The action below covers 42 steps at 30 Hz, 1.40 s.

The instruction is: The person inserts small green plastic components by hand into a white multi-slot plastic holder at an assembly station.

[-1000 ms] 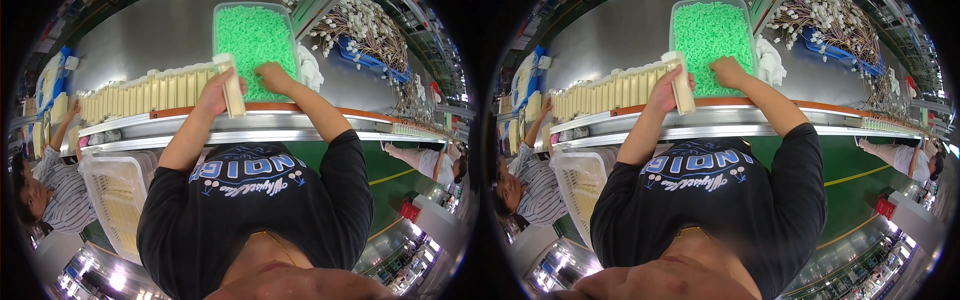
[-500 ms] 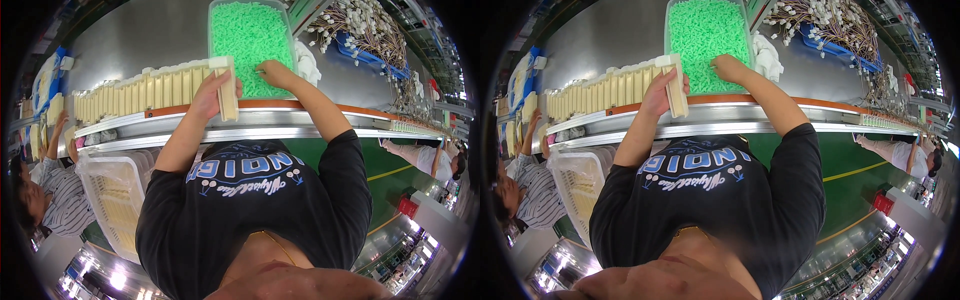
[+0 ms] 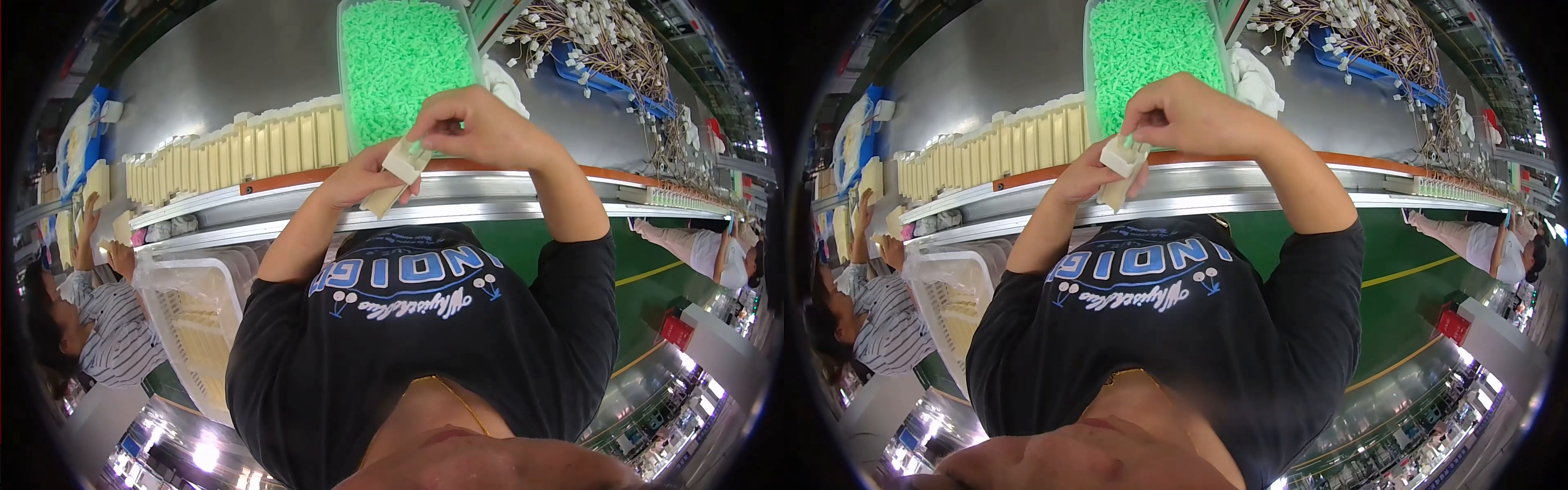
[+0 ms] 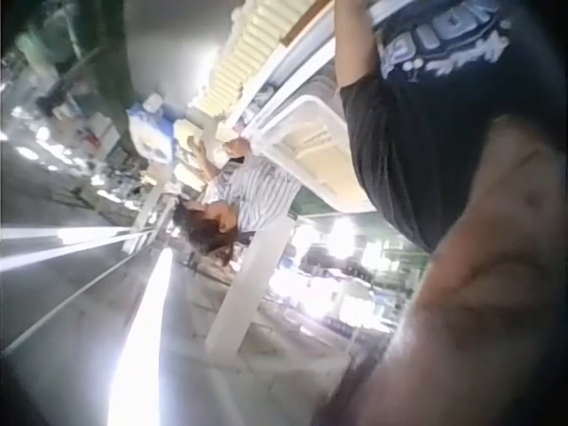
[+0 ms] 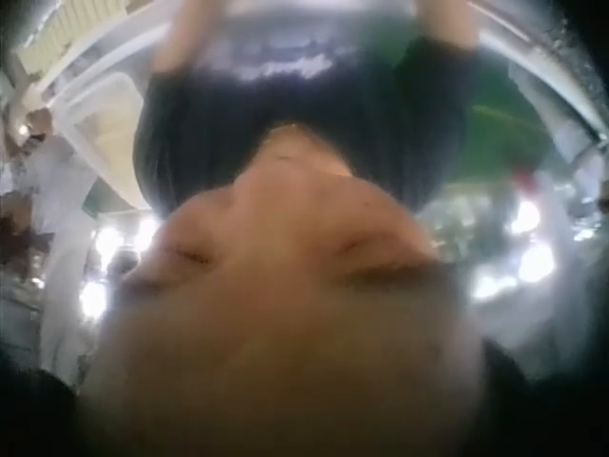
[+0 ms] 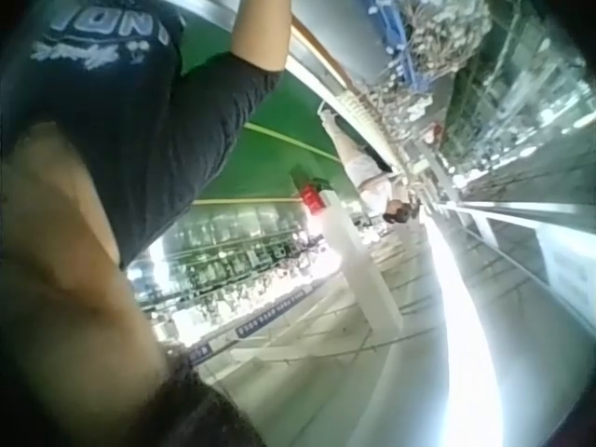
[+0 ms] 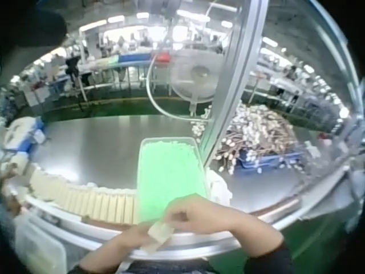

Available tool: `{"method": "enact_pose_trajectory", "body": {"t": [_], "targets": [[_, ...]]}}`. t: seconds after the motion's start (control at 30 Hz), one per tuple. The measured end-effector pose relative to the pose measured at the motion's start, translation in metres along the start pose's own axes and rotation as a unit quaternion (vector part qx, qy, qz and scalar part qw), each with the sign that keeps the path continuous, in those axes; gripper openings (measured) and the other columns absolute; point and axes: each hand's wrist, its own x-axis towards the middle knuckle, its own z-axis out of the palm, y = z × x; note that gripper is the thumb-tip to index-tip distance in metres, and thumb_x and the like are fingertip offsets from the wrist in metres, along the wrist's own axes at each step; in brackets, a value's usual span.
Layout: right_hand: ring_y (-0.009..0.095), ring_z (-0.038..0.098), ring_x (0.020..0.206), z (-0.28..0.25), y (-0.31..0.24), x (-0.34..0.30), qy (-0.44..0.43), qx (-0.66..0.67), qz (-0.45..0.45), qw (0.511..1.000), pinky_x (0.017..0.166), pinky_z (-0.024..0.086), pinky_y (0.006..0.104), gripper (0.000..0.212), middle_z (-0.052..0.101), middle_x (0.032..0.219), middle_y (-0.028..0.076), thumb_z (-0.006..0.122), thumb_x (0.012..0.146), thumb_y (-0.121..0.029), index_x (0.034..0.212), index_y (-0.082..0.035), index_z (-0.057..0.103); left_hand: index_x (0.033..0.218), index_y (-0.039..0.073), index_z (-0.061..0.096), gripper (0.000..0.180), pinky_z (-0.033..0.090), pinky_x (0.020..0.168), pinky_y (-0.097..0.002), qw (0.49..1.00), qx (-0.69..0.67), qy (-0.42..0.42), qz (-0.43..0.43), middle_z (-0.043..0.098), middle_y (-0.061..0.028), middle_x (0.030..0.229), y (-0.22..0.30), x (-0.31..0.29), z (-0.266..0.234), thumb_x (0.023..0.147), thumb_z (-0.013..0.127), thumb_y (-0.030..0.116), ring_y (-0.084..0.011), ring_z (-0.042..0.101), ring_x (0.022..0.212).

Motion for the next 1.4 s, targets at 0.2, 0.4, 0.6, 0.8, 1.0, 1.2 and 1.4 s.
{"method": "enact_pose_trajectory", "body": {"t": [0.2, 0.4, 0.6, 0.8, 1.0, 1.2, 1.4], "targets": [[0.022, 0.049, 0.059, 0.028, 0.001, -0.003, 0.101, -0.144, -0.123, 0.977, 0.052, 0.039, 0.0296, 0.006, 0.049, 0.067, 0.01, 0.056, 0.071, 0.0, 0.073, 0.0, 0.05, 0.108, 0.003, 0.042, 0.032, 0.045, 0.059, -0.0264, 1.0, 0.009, -0.019, -0.011, 0.056, -0.0093, 0.082, -0.007, -0.001, 0.001, 0.08, 0.054, 0.014, -0.0147, 0.055, 0.065], [0.021, 0.048, 0.058, 0.013, -0.014, -0.001, -0.07, -0.109, -0.021, 0.991, 0.051, 0.038, 0.0298, 0.009, 0.048, 0.066, 0.01, 0.058, 0.07, 0.001, 0.071, 0.0, 0.049, 0.104, 0.003, 0.044, 0.029, 0.043, 0.055, -0.0249, 0.993, -0.041, -0.103, -0.029, 0.054, -0.0089, 0.079, -0.014, -0.004, 0.004, 0.08, 0.055, 0.017, -0.0137, 0.053, 0.062], [0.021, 0.052, 0.064, 0.029, -0.002, -0.004, 0.139, -0.046, -0.082, 0.986, 0.056, 0.042, 0.0269, 0.011, 0.052, 0.072, 0.009, 0.056, 0.071, 0.005, 0.081, 0.001, 0.056, 0.104, 0.003, 0.044, 0.036, 0.041, 0.053, -0.0239, 0.997, -0.062, -0.037, 0.024, 0.053, -0.0081, 0.077, -0.007, -0.004, 0.007, 0.08, 0.057, 0.025, -0.0133, 0.051, 0.06], [0.024, 0.053, 0.08, 0.059, 0.014, -0.026, 0.271, -0.129, -0.139, 0.944, 0.067, 0.044, 0.0285, 0.034, 0.051, 0.091, 0.015, 0.048, 0.069, 0.011, 0.1, 0.0, 0.055, 0.108, 0.002, 0.042, 0.034, 0.043, 0.056, -0.0237, 0.992, 0.087, 0.078, 0.038, 0.053, -0.0066, 0.078, -0.003, 0.001, 0.014, 0.081, 0.055, 0.019, -0.0125, 0.053, 0.062], [0.024, 0.05, 0.084, 0.075, 0.029, -0.024, 0.362, -0.081, -0.127, 0.92, 0.07, 0.043, 0.0301, 0.043, 0.049, 0.093, 0.015, 0.044, 0.064, 0.011, 0.105, -0.001, 0.053, 0.109, 0.001, 0.043, 0.034, 0.043, 0.055, -0.024, 0.99, 0.077, 0.117, 0.012, 0.053, -0.0058, 0.077, 0.0, 0.014, 0.017, 0.081, 0.055, 0.018, -0.0135, 0.054, 0.061], [0.017, 0.049, 0.08, 0.06, 0.031, -0.014, 0.331, 0.026, -0.025, 0.943, 0.071, 0.041, 0.0262, 0.037, 0.05, 0.092, 0.01, 0.043, 0.066, 0.012, 0.099, 0.0, 0.054, 0.099, 0.002, 0.047, 0.028, 0.041, 0.049, -0.026, 0.977, -0.194, 0.06, -0.06, 0.054, -0.0091, 0.073, 0.001, 0.02, 0.012, 0.083, 0.053, 0.023, -0.017, 0.053, 0.055], [0.015, 0.049, 0.079, 0.063, 0.059, -0.007, 0.32, 0.149, 0.02, 0.935, 0.07, 0.04, 0.0245, 0.036, 0.05, 0.091, 0.009, 0.041, 0.067, 0.012, 0.097, -0.002, 0.056, 0.093, 0.003, 0.048, 0.027, 0.041, 0.046, -0.0252, 0.982, -0.137, 0.091, -0.092, 0.054, -0.0091, 0.07, 0.0, 0.025, 0.005, 0.082, 0.055, 0.027, -0.0166, 0.052, 0.053]]}}
